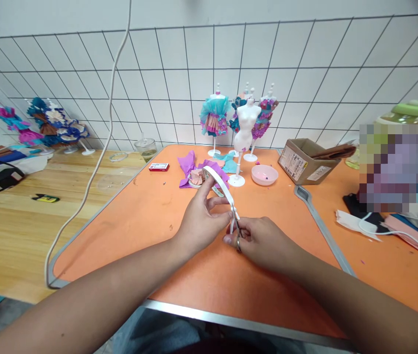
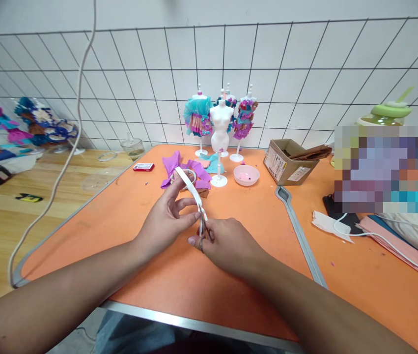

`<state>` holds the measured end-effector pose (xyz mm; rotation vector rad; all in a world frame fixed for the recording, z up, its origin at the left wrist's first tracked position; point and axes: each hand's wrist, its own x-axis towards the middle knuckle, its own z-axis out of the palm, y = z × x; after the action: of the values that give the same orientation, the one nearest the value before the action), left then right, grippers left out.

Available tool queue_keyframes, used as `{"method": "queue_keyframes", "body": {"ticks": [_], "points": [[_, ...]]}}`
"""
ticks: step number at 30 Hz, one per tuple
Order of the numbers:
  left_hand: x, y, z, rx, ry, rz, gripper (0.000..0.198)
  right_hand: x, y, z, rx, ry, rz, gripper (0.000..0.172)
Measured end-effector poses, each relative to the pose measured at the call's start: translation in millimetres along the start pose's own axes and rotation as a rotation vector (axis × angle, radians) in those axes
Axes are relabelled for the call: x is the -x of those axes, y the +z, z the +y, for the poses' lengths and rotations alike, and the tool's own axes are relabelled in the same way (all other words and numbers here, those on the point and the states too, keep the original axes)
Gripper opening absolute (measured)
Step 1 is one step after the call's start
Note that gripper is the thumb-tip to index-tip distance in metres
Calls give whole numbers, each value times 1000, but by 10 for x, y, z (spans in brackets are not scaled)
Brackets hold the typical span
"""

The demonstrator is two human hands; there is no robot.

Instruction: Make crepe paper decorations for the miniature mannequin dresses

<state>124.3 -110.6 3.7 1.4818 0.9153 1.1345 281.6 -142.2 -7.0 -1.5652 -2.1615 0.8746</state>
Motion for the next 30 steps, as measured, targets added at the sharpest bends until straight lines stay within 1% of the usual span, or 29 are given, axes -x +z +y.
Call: {"method": "queue_keyframes", "body": {"ticks": [4, 7, 10, 12, 15, 19, 23, 27, 30], "points": [[5, 4, 3, 13, 9, -38, 72, 43, -63, -21, 8, 62, 40, 37], [1, -28, -7, 28, 26, -63, 73, 59, -101, -14, 9, 99, 45, 46], [-22, -88, -21, 127, 10, -117, 72, 51, -104, 13, 90, 124, 53, 46], [-46, -125, -24, 192, 10, -127, 68, 43, -95, 27, 139, 133, 65, 45], [-74, -144, -18, 164, 14, -58, 69, 43, -83, 20, 176, 124, 60, 41], [-74, -116, -24, 84, 18, 47, 70, 54, -69, -33, 228, 95, 43, 34], [-56, -89, -42, 65, 20, 125, 80, 63, -52, -68, 249, 68, 38, 37], [-37, -72, -7, 82, 11, 114, 82, 71, -40, -59, 225, 67, 26, 39], [-26, -65, 28, 82, 24, 86, 84, 68, -47, -34, 94, 41, -33, 40]]}}
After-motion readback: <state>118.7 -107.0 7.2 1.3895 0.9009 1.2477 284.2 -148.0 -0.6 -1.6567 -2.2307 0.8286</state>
